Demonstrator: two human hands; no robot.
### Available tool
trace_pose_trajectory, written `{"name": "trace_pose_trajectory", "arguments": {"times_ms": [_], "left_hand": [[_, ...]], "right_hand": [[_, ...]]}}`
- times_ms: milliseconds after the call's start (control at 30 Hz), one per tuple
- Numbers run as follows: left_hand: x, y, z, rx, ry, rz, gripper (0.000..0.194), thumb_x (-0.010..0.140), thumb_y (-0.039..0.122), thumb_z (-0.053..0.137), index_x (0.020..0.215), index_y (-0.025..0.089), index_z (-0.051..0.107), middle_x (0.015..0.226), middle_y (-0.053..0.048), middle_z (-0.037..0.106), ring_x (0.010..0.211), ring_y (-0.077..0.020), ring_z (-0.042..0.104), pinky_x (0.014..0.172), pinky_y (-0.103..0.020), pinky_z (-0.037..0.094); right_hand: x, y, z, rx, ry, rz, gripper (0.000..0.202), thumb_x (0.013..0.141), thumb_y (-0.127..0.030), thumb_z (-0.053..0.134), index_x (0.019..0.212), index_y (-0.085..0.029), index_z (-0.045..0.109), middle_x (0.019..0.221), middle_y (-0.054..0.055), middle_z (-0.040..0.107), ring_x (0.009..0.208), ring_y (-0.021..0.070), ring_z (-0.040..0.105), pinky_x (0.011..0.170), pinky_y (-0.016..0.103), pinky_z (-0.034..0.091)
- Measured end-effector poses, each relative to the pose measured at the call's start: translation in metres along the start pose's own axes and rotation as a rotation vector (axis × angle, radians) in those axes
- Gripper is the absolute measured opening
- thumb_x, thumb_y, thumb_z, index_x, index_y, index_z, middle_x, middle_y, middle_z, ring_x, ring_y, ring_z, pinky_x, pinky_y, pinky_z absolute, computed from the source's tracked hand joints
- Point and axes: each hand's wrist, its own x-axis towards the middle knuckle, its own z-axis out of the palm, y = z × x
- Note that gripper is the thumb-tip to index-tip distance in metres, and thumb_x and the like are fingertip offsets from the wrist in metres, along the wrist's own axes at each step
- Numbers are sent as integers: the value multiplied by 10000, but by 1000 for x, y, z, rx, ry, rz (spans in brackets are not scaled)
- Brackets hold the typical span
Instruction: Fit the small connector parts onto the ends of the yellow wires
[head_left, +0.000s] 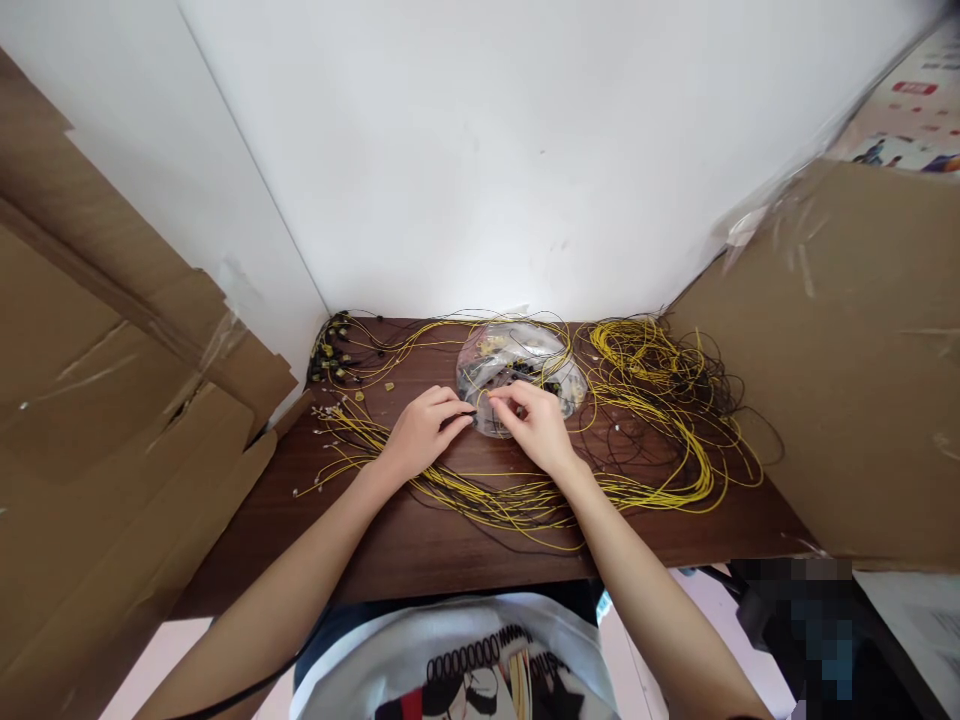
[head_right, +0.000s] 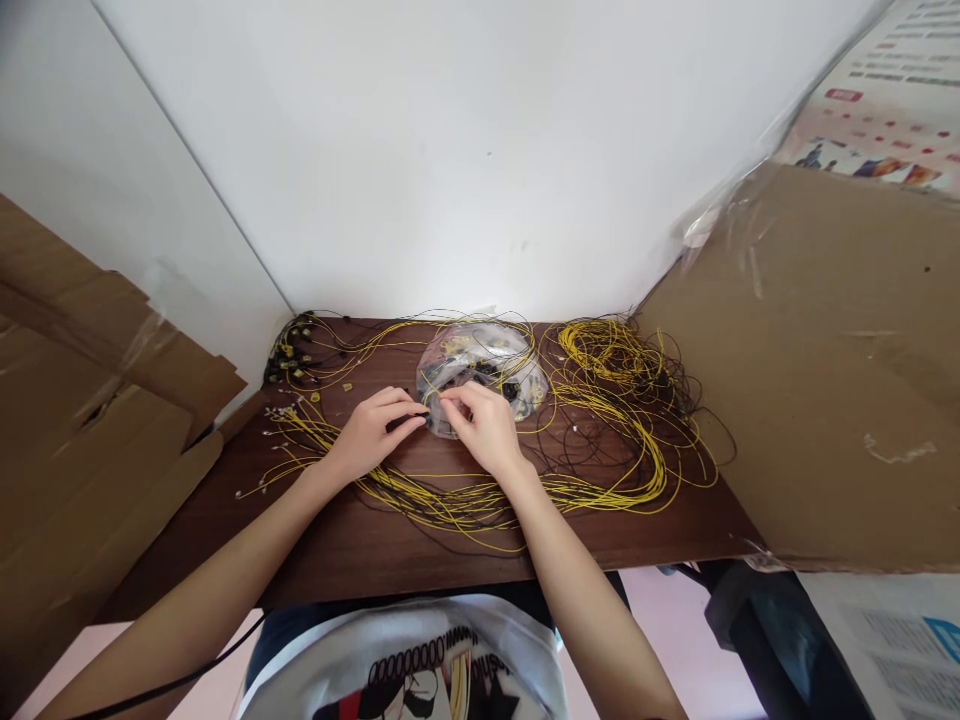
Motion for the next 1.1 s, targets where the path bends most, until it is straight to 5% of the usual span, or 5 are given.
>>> {"name": "trace_pose_trajectory", "arguments": {"times_ms": [433,1100], "left_hand": [[0,1,0,75,4,-2,203,878,282,508,907,165,671,783,-42,597,762,-164,483,701,-289,408],[2,3,0,-17,19,10,145,851,243,543,903,170,657,860,-49,609,833,-176,501,771,-315,430]], "right_hand": [[-3,0,7,-18,-171,-107,118,835,-200,563,927,-196,638,736,1,573,656,131,547,606,233,410],[-3,-3,3,-53,73,-17,103,862,-214,493,792,-183,562,715,13,563,605,136,494,559,248,373]]}}
